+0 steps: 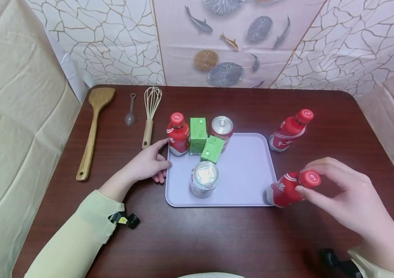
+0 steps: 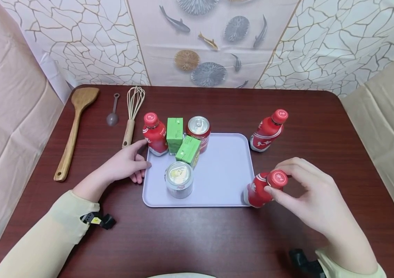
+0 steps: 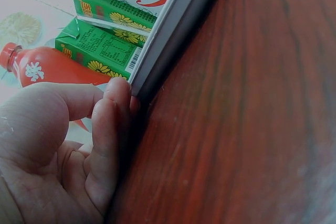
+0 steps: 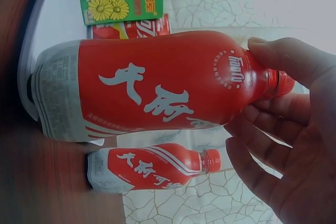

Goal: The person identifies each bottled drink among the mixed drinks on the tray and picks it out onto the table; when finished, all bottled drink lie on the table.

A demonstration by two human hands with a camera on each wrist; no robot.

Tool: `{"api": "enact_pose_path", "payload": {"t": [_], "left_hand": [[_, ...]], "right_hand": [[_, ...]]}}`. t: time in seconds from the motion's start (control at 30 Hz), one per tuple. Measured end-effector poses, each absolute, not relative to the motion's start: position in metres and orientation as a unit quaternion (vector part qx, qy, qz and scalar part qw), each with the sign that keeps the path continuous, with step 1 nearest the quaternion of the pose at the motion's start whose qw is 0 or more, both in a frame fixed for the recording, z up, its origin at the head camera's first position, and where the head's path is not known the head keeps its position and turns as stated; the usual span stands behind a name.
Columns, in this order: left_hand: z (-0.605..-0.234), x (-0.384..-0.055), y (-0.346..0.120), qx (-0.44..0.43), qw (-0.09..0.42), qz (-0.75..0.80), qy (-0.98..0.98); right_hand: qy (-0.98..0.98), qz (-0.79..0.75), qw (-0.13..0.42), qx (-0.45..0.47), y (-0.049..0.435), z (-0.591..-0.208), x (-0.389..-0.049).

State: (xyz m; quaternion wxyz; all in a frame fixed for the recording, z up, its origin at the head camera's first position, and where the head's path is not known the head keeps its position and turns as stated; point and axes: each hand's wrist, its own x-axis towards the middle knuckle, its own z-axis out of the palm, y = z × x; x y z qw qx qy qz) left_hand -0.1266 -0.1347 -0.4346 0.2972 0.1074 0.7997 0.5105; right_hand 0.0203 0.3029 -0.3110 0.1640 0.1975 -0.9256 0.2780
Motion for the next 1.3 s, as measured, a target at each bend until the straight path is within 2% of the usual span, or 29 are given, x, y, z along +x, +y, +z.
{"api": "enact_pose_path", "payload": {"t": [0.3, 0.6, 1.07, 1.3], "left_hand": [[-0.436, -0.126, -0.135, 0.107, 0.298, 0.513, 0.798], [-0.436, -0.127, -0.136, 0.106, 0.297, 0.513, 0.798], [-0.436, -0.127, -0.136, 0.104, 0.297, 0.514, 0.798], [-0.434, -0.127, -0.135, 0.105, 0.299, 0.511, 0.799]], "right_hand": [[-0.929, 0.275, 0.175, 0.174, 0.304, -0.312, 0.010], [-0.922, 0.279, 0.216, 0.161, 0.303, -0.321, -0.003], [-0.938, 0.276, 0.193, 0.079, 0.306, -0.323, -0.022], [-0.939, 0.267, 0.211, 0.060, 0.308, -0.324, -0.030]]}}
